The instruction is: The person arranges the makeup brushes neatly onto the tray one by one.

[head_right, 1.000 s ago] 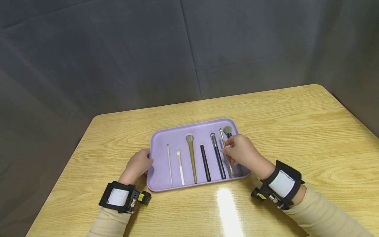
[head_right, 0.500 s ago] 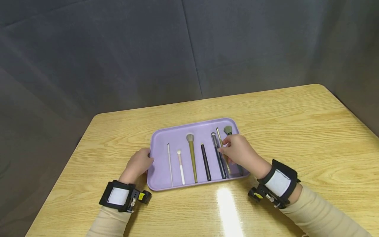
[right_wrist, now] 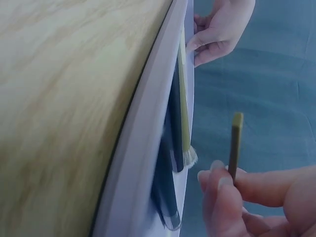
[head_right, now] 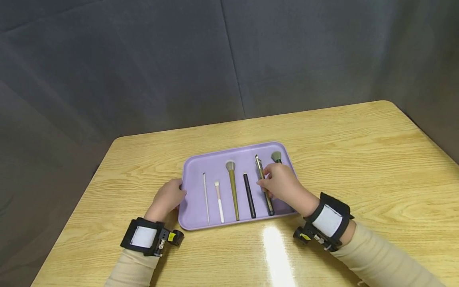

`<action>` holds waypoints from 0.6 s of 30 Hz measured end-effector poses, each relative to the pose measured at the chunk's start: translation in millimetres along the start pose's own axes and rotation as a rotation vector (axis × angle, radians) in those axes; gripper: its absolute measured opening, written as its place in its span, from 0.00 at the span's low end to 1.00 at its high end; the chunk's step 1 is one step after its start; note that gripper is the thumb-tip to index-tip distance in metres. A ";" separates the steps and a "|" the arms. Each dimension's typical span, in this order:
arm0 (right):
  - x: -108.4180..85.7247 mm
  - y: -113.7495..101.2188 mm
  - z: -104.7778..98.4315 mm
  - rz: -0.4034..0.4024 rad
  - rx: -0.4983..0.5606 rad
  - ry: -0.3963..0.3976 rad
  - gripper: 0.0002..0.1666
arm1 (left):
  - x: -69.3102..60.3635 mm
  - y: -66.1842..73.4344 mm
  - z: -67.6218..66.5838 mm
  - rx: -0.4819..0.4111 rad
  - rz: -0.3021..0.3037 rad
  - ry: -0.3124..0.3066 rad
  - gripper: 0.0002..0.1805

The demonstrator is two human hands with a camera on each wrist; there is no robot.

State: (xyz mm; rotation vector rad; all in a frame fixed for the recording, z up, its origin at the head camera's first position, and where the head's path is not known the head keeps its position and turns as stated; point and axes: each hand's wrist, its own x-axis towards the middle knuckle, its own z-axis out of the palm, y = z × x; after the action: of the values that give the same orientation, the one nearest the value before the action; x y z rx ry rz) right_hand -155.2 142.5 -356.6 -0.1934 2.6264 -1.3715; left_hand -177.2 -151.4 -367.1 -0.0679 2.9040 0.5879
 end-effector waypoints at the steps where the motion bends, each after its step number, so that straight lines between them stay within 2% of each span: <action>1: 0.3 -1.1 1.2 0.002 -0.004 -0.001 0.20 | 0.0 0.0 0.0 -0.002 -0.001 -0.001 0.16; 9: 0.6 -7.0 10.0 -0.024 -0.054 0.006 0.18 | -1.0 0.3 0.8 -0.005 -0.003 -0.004 0.16; 18: 2.6 -10.2 15.3 -0.022 0.000 -0.016 0.21 | -0.6 0.3 1.9 -0.015 0.001 0.005 0.15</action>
State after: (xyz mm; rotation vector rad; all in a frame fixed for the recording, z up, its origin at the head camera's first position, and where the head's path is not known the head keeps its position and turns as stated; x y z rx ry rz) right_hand -154.1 124.0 -357.1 -0.2322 2.6191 -1.3709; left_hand -176.4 -150.4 -368.5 -0.0697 2.9045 0.6110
